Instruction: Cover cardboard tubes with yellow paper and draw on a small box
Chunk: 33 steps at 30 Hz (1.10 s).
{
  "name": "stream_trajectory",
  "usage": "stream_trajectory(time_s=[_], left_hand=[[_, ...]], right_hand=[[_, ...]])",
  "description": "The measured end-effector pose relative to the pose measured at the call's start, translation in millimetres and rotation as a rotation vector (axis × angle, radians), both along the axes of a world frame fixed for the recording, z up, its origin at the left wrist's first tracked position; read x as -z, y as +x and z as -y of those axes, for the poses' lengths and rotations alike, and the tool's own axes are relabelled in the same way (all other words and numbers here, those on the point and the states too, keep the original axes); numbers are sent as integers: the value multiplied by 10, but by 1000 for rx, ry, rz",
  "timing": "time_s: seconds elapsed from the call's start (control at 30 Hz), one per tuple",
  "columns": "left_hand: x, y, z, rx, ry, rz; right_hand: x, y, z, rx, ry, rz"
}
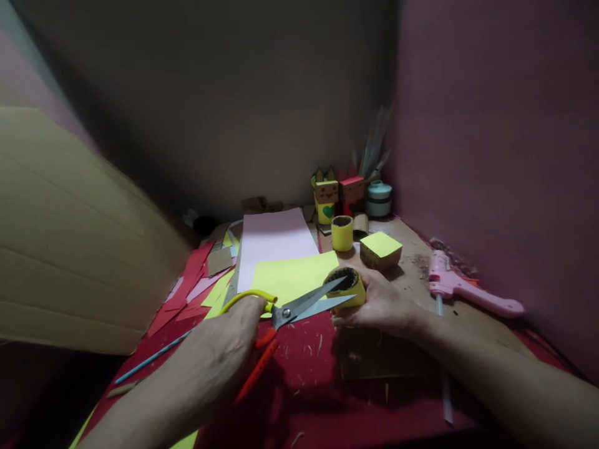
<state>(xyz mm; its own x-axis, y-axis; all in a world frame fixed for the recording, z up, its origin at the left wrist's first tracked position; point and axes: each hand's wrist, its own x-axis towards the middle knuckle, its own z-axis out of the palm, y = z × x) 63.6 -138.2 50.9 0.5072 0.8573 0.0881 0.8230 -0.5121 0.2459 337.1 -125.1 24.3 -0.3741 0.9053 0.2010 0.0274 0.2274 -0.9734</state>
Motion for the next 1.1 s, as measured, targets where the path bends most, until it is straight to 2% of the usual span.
stream_trajectory(time_s=[0.07, 0.13, 0.4, 0.67, 0.8, 0.97, 1.03, 1.1], left_hand=[[-1, 14, 3, 26, 15, -146], [-7, 25, 3, 27, 40, -188], [-23, 23, -6, 37, 115, -234], [-44, 2, -68, 189, 322, -253], [-59, 12, -63, 191, 309, -271], [-14, -43, -107, 296, 256, -190], [-9, -38, -106, 268, 202, -162], [-28, 2, -81, 178, 102, -119]], right_hand=[[-2, 2, 2, 8, 5, 3], [10, 7, 0, 2, -2, 0], [34, 31, -6, -39, -61, -13], [38, 29, -10, -54, -11, -17], [47, 22, -12, -37, -31, 4], [70, 15, -25, -33, -51, -12], [74, 16, -33, -29, -70, -22], [74, 18, -41, -26, -102, -58]])
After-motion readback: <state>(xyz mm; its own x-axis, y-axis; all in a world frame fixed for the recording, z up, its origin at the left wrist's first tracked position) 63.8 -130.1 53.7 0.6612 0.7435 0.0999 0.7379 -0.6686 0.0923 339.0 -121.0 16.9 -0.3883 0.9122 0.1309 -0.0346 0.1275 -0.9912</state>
